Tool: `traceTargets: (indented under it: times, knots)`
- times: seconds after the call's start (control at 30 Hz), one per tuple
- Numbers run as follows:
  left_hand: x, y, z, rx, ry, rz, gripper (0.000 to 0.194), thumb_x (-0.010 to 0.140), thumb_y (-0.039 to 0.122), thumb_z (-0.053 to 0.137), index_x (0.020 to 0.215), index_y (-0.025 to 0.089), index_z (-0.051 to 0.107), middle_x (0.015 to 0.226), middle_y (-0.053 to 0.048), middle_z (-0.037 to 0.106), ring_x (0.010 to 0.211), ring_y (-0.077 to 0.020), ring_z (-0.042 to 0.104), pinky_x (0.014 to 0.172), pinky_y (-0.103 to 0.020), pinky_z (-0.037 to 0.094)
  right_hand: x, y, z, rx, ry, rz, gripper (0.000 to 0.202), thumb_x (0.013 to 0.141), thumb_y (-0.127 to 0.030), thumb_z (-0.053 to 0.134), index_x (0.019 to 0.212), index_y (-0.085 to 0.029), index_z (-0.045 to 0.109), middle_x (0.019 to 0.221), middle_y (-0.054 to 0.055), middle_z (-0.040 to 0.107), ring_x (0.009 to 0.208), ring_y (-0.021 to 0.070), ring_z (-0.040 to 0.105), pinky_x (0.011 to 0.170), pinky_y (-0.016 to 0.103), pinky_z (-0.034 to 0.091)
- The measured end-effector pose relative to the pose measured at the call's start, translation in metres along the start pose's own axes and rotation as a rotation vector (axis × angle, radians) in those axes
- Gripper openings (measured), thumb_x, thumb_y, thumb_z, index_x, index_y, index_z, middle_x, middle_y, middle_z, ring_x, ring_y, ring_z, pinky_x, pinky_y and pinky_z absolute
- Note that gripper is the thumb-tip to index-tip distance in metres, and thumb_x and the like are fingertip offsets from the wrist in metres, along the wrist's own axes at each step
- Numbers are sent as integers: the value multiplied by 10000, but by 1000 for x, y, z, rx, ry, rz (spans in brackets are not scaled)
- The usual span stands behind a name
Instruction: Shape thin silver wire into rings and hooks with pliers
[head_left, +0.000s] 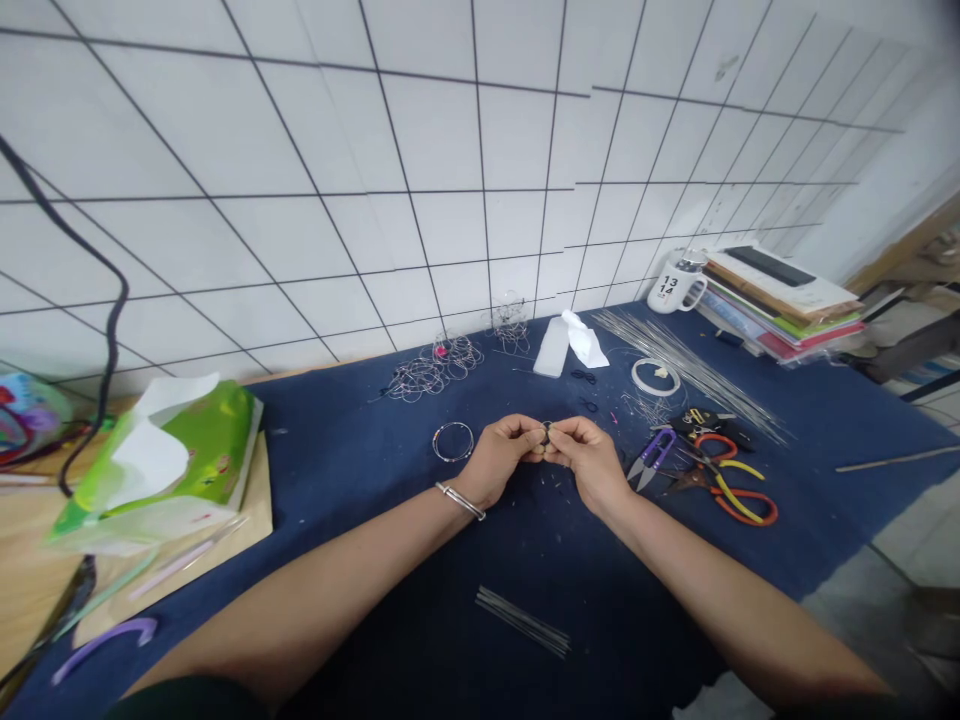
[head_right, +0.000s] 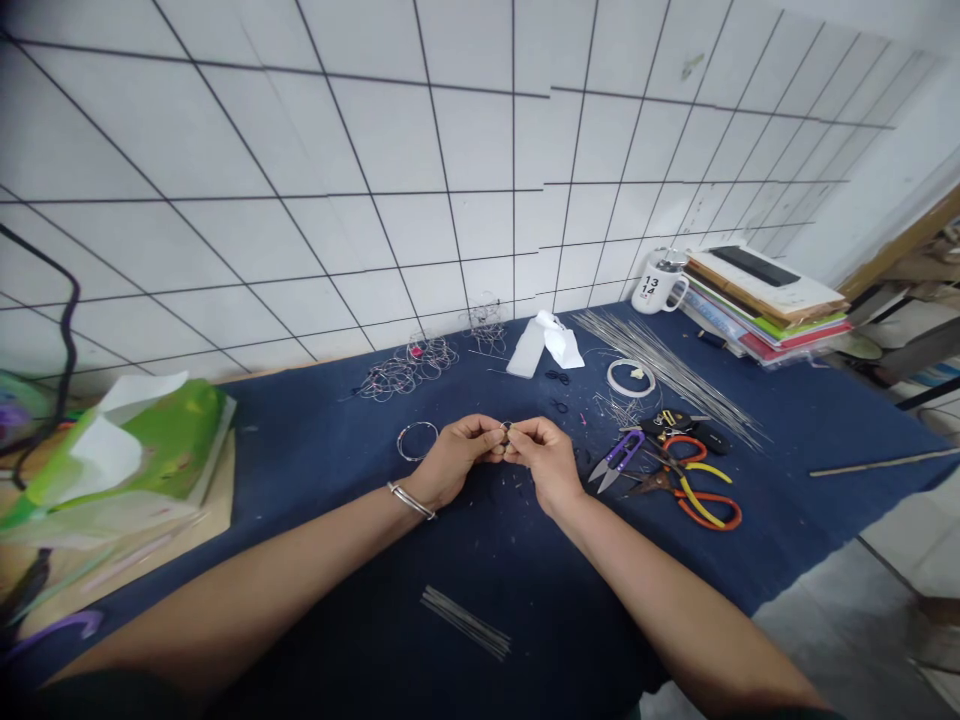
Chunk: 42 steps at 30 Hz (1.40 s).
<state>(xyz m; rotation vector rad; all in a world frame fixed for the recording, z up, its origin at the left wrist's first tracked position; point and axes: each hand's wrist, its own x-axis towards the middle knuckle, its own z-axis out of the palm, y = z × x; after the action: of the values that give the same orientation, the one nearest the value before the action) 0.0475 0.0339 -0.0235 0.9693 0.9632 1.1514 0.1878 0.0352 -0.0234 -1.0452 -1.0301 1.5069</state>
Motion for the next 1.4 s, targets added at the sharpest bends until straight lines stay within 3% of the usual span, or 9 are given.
traceTargets:
  times: [0.27,0.37,0.47,0.57,0.73,0.87,1.0,1.2,1.4]
  knots:
    - [7,7,-12,93,-108,-63,240,681,334,640,791,123,603,703,-22,586,597,-81,542,604,-242,474,11,-19,-19,-343,-153,-33,304,730,-435,563,858,-165,615,687,14,595,617,125,558,612,304,487]
    - [11,13,-21,234,-155,-63,232,674,328,634,796,131,627,669,-27,592,576,-91,536,574,-240,473,20,-27,-34,-685,-101,-236,290,802,-413,472,912,-195,630,788,35,617,690,142,562,678,322,463]
    - [10,22,-28,457,-329,-48,196,683,314,611,782,152,660,638,-24,600,544,-103,535,538,-232,458,27,-25,-44,-1122,-119,-497,218,814,-317,489,927,-213,644,865,47,617,847,166,525,808,337,394]
    - [4,33,-28,705,-466,91,147,694,275,595,774,196,690,660,-19,633,561,-118,551,545,-222,425,30,-18,-44,-1374,-219,-601,222,818,-247,491,983,-196,630,901,66,604,888,174,478,807,317,369]
    - [-2,52,-24,975,-619,297,152,733,295,571,799,239,697,779,-20,657,683,-141,581,647,-224,401,28,-14,-38,-1511,-271,-656,211,847,-194,433,914,-188,632,864,64,578,875,173,441,791,305,339]
    - [6,55,-34,1168,-473,306,204,777,337,514,814,228,681,784,-28,639,708,-151,562,650,-230,381,27,-16,-36,-1585,-283,-651,197,842,-150,413,820,-173,607,805,62,555,832,171,430,772,307,317]
    - [14,43,-41,1279,-346,355,167,767,306,530,837,215,650,781,-26,615,717,-153,546,669,-241,374,27,-17,-33,-1663,-303,-645,179,813,-88,406,769,-152,568,795,73,534,821,174,416,750,304,302]
    - [13,26,-37,1452,-297,448,134,807,241,476,800,181,596,775,-29,567,715,-144,524,640,-242,367,27,-18,-33,-1687,-305,-639,174,797,-65,405,757,-148,551,793,76,530,816,175,414,745,302,293]
    - [6,33,-29,1679,-260,613,146,826,138,409,771,157,543,765,-42,519,727,-152,466,602,-249,352,21,-24,-32,-1697,-341,-658,183,832,-128,407,807,-170,583,787,62,548,803,168,432,744,291,311]
